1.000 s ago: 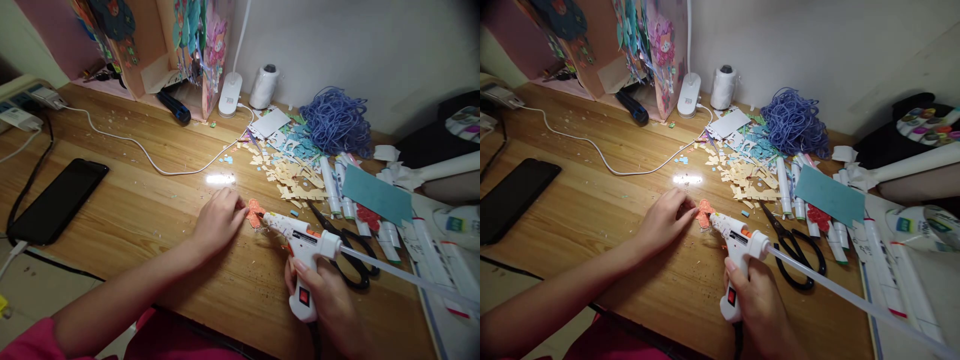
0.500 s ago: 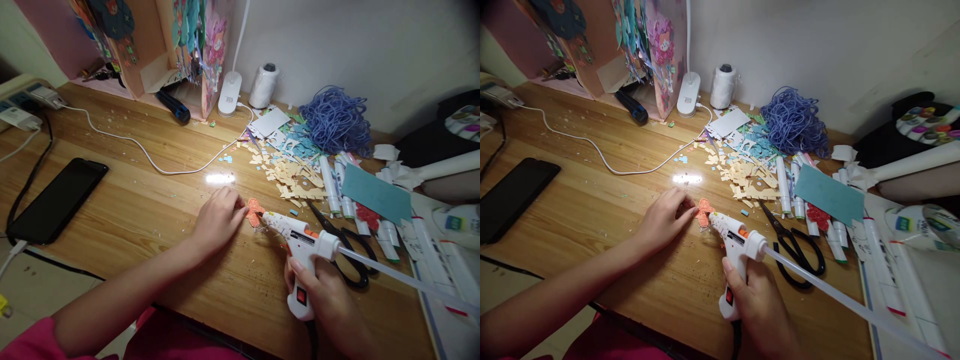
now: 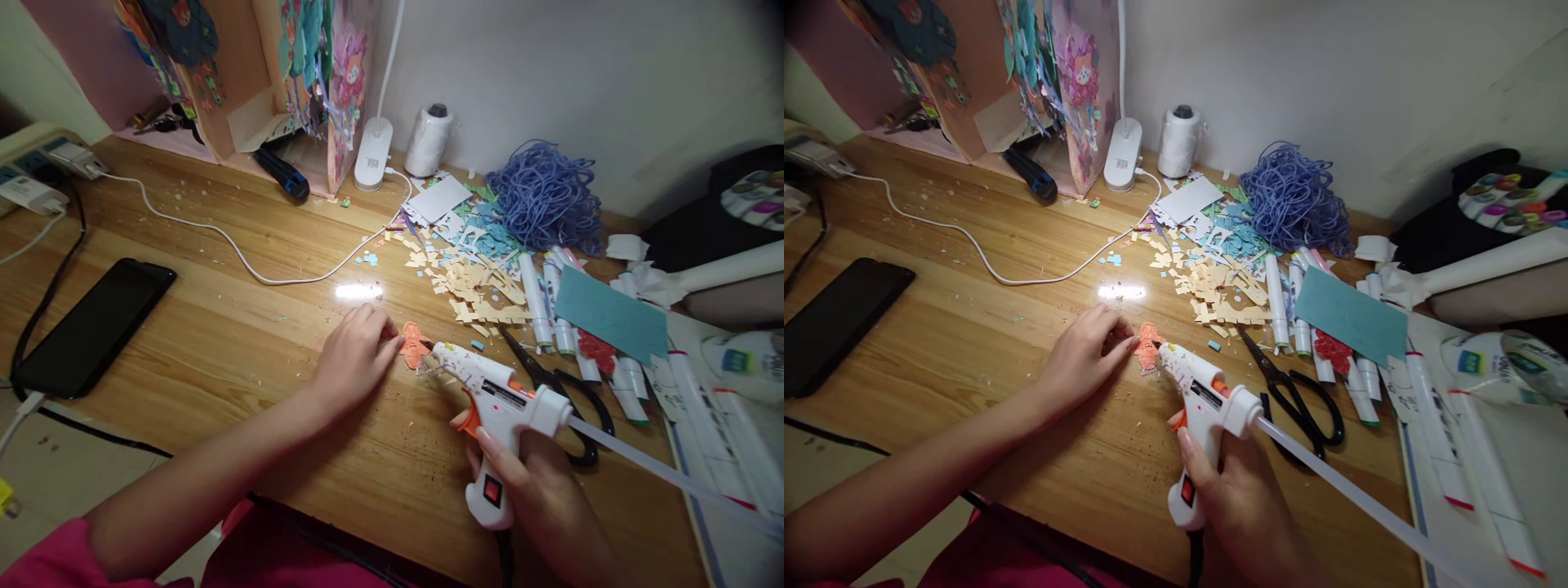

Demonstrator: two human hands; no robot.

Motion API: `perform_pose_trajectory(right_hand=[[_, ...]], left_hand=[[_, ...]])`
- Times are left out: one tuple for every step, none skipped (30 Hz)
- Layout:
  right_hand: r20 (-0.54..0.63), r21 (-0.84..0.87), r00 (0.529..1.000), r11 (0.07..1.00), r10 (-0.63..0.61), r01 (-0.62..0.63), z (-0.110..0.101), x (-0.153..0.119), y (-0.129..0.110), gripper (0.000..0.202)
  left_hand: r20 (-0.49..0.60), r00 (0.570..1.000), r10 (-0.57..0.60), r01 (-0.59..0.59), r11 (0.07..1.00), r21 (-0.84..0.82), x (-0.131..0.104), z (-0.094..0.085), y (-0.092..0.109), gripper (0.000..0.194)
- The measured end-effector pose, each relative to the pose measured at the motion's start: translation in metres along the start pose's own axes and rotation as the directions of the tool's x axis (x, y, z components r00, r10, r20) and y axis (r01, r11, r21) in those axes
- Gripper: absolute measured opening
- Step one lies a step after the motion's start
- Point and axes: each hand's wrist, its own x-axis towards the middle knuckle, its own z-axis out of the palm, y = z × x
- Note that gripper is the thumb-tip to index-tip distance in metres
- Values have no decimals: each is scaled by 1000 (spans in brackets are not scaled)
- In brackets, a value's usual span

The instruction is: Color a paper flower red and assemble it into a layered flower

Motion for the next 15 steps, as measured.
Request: perform_pose_trajectory(right_hand=[[8,10,1000,1000,3,-3,1,0,0,46],[21,14,1000,1000,5,-6,1,1,0,48],[39,16,999,1000,5,-6,1,1,1,49],[53,20,999,1000,5,-6,2,1,1,50],[60,26,998,1000,8,-10,2,1,1,50],[56,32,998,999,15,-17,2,1,1,49],[46,41,999,999,23,-25,3,0,1,48],[32,54,999,998,29,-31,3,-1,0,48],[18,69,999,997,34,-36,4,-2,0,48],[9,83,999,996,38,-39,5,-2,-1,48],[2,98,999,994,38,-38,5,-3,-2,48],[-4,116,999,993,37,-36,6,-3,-2,47],[-9,133,999,991,36,-34,7,-3,-3,47],[-12,148,999,988,37,-35,7,-3,-4,47],[-13,161,999,986,41,-38,8,-3,-5,47]], left_hand=[[1,1000,2,-2,1000,3,0,0,0,8],[0,1000,6,-6,1000,5,0,0,0,8],[0,1000,11,-11,1000,6,0,0,0,8],[-1,1000,15,-15,1000,5,0,0,0,7],[-2,1000,18,-18,1000,5,0,0,0,7],[-4,1000,18,-18,1000,4,0,0,0,7],[-7,1000,18,-18,1000,4,0,1,0,6],[-11,1000,19,-19,1000,4,0,1,0,7],[-13,1000,22,-22,1000,5,0,1,-1,7],[-15,1000,26,-26,1000,6,0,1,-1,7],[-15,999,29,-29,1000,6,0,1,-1,7],[-13,999,32,-32,999,7,0,1,-1,7],[-12,999,31,-31,999,9,0,1,-1,7],[-10,1000,28,-28,1000,12,0,1,-1,7],[-10,1000,26,-26,1000,15,0,1,0,7]])
